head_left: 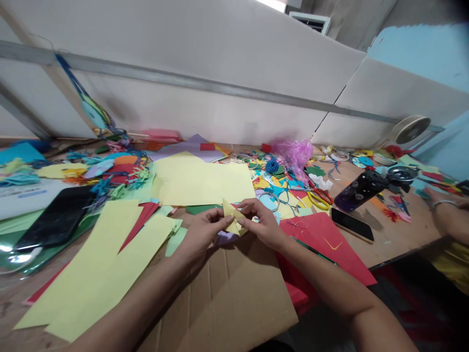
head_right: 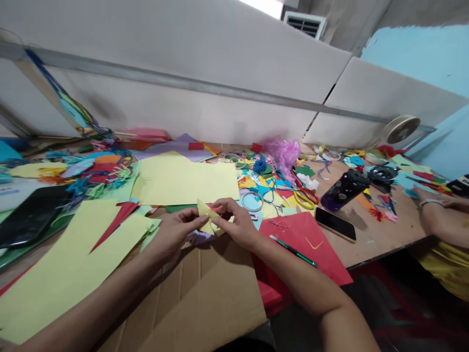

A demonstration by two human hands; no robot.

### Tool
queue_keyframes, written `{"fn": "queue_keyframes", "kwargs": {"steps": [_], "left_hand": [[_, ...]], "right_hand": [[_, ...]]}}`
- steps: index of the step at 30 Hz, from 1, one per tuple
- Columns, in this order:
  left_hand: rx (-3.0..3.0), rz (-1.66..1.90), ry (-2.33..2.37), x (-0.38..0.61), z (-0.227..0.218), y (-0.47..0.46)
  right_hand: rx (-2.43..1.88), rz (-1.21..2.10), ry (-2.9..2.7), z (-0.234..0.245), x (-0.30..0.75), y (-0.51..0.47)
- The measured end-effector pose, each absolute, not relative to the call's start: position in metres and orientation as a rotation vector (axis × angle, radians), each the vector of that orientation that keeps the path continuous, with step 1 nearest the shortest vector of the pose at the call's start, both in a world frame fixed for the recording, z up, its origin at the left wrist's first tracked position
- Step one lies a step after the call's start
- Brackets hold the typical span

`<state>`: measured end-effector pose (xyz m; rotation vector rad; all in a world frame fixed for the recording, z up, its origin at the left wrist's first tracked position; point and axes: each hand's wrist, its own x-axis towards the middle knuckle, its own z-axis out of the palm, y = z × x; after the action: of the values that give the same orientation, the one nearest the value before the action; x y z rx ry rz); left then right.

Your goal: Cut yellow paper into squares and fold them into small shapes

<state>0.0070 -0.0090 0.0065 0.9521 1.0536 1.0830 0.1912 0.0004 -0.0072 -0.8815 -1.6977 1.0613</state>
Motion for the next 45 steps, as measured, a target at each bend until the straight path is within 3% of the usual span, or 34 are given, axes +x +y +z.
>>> {"fn": "queue_keyframes", "kwargs": {"steps": [10,45], "left_hand": [[0.843,1.014,0.89,0.004,0.008,-0.007],[0.861,0.983,0.882,0.004,-0.002,-0.007]], "right_hand": [[-0.812,0.703,-1.905,-0.002,0.196,0.006],[-0.915,0.696,-1.89,-0.003,0.192,0.001]]}}
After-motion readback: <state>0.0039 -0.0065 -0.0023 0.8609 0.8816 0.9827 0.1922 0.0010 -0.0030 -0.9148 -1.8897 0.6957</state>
